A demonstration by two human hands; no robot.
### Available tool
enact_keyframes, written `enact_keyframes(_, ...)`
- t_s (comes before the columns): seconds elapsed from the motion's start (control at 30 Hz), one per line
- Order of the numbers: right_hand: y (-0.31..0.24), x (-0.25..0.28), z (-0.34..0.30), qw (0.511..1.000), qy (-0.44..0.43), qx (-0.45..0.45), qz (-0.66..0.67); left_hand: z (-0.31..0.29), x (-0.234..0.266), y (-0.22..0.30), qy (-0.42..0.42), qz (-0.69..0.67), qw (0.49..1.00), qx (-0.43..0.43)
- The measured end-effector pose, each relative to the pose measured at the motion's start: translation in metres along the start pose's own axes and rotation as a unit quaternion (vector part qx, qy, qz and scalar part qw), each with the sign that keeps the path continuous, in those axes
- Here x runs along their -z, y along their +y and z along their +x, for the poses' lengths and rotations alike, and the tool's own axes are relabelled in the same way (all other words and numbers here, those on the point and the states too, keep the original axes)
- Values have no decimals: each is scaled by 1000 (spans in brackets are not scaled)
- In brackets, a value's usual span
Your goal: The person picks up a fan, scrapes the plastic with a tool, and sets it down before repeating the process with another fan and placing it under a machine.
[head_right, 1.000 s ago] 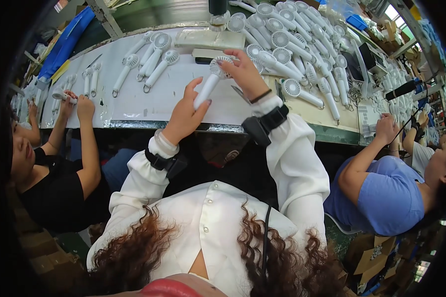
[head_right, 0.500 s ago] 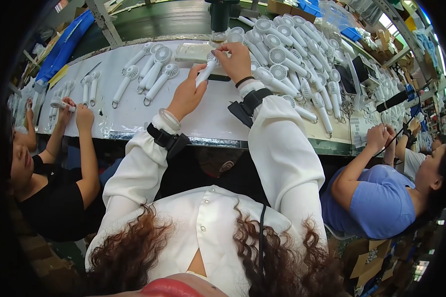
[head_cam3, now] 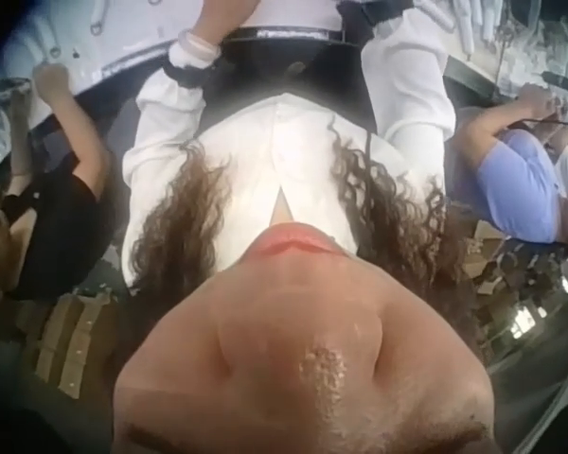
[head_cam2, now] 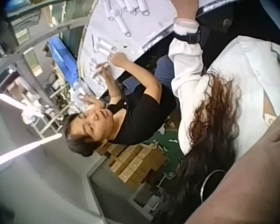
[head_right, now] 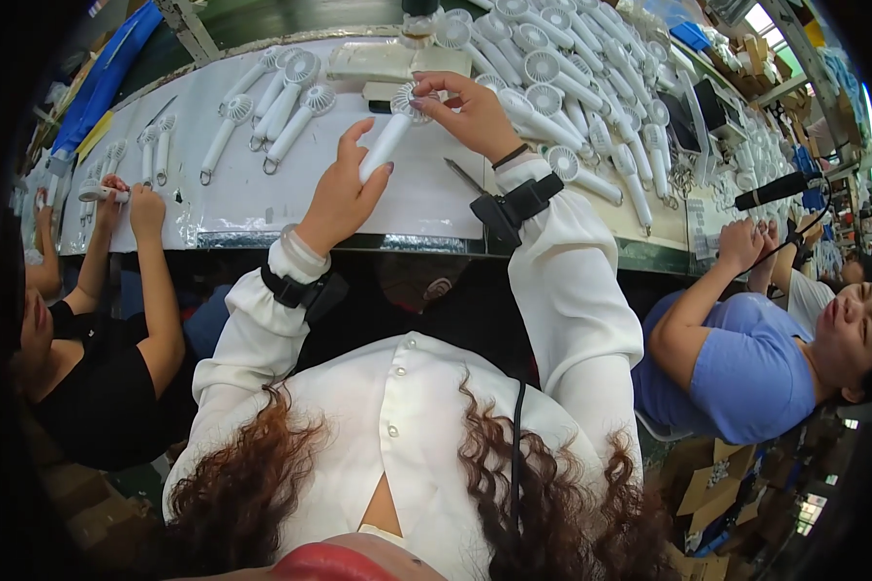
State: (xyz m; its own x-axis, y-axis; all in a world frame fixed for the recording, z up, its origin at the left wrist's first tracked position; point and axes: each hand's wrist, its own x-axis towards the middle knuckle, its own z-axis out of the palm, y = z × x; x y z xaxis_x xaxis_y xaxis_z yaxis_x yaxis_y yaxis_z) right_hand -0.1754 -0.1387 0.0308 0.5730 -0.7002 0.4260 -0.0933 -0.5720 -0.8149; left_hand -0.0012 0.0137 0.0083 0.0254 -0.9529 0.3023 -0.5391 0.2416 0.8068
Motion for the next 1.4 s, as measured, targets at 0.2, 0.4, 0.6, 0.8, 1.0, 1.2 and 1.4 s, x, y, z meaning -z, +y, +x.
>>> enact_keyframes(0.2, -13, -4, -44, 995, -73, 56, -29, -30, -11, 7, -83, -300, 944, 111)
enact_keyframes(0.4, -14, -15, -76, 996, -76, 14, 34, -23, -20, 6, -144, -545, 791, 238)
enact_keyframes(0.6, -23, 0, -87, 990, -128, 61, -1, -36, -30, 11, -131, -508, 811, 261)
enact_keyframes(0.8, -42, 7, -86, 926, -129, 246, -257, -42, -28, 15, -136, -419, 859, 260)
enact_keyframes(1.0, -46, 9, -93, 928, -152, 219, -261, -46, -24, 25, -140, -398, 878, 227)
enact_keyframes(1.2, -30, 12, -93, 969, -158, 140, -129, -37, -22, 23, -163, -404, 865, 249)
enact_keyframes(1.4, -18, 11, -92, 981, -171, 93, -19, -33, -26, 26, -155, -406, 864, 256)
